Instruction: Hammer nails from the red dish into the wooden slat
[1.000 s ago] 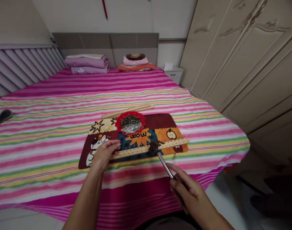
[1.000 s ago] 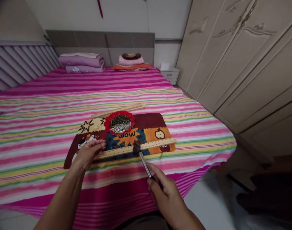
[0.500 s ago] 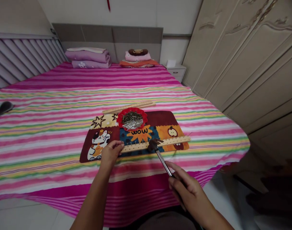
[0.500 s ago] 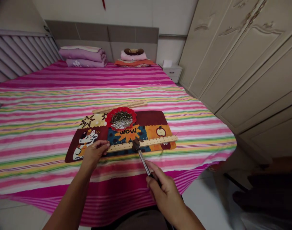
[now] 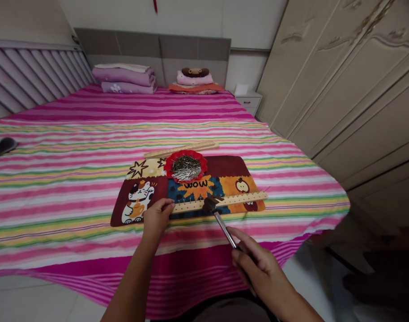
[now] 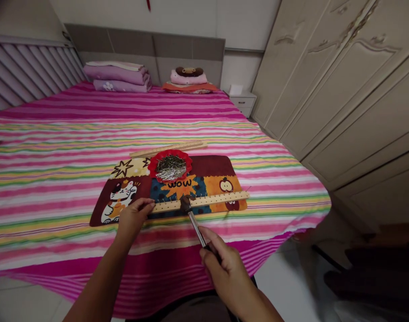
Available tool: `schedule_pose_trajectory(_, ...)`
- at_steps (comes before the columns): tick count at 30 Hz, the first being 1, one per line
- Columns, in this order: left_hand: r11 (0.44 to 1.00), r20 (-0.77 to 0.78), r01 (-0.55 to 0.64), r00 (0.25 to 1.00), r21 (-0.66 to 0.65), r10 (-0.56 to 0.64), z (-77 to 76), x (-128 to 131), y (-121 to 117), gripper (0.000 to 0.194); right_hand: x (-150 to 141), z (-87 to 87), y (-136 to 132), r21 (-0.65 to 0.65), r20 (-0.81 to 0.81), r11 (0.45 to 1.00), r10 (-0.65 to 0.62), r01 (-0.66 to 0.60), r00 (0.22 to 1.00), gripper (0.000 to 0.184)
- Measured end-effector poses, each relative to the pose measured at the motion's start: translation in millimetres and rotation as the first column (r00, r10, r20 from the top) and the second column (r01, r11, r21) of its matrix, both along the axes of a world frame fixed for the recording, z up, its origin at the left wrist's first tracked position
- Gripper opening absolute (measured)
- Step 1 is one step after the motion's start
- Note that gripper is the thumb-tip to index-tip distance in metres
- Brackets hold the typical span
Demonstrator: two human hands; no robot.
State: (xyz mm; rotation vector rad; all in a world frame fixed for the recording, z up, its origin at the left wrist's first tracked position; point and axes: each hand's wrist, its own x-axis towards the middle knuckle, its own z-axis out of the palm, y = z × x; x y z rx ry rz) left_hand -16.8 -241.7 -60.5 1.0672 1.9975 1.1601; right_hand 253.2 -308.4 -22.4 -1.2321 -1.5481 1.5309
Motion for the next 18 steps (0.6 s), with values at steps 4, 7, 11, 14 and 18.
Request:
schedule_pose_trajectory(4, 1.000, -0.156, 0.030, 0.987, 0.007, -0.029, -6.5, -0.4, -0.2, 0.015, -20.0, 13.5, 10.1, 0.067, -0.005, 0.997, 0.046, -0.045, 0.999, 0.044)
schedule_pose_trajectory(7, 0.999, -0.177, 0.039, 0.984, 0.002, -0.038, -9.3, -1.5, -0.4, 0.016, -40.4, 20.5, 20.8, 0.045, -0.041, 0.993, 0.108, -0.107, 0.993, 0.042)
schedule_pose_trajectory(11, 1.000, -0.201, 0.027, 0.979, 0.001, -0.026, -7.5, -3.5, -0.9, 0.013, -62.7, 21.3, 32.9, 0.046, -0.030, 0.986, 0.162, -0.160, 0.986, 0.041)
schedule_pose_trajectory(14, 0.999, -0.184, 0.031, 0.982, -0.010, -0.033, -5.4, -4.7, -0.8, 0.013, -72.4, 20.0, 38.7, 0.114, -0.011, 0.976, 0.190, -0.188, 0.982, 0.043)
schedule_pose_trajectory(18, 0.999, -0.210, 0.029, 0.977, -0.019, -0.032, -1.8, -4.1, -0.8, 0.011, -79.3, 20.3, 43.6, 0.089, -0.010, 0.973, 0.214, -0.212, 0.977, 0.042)
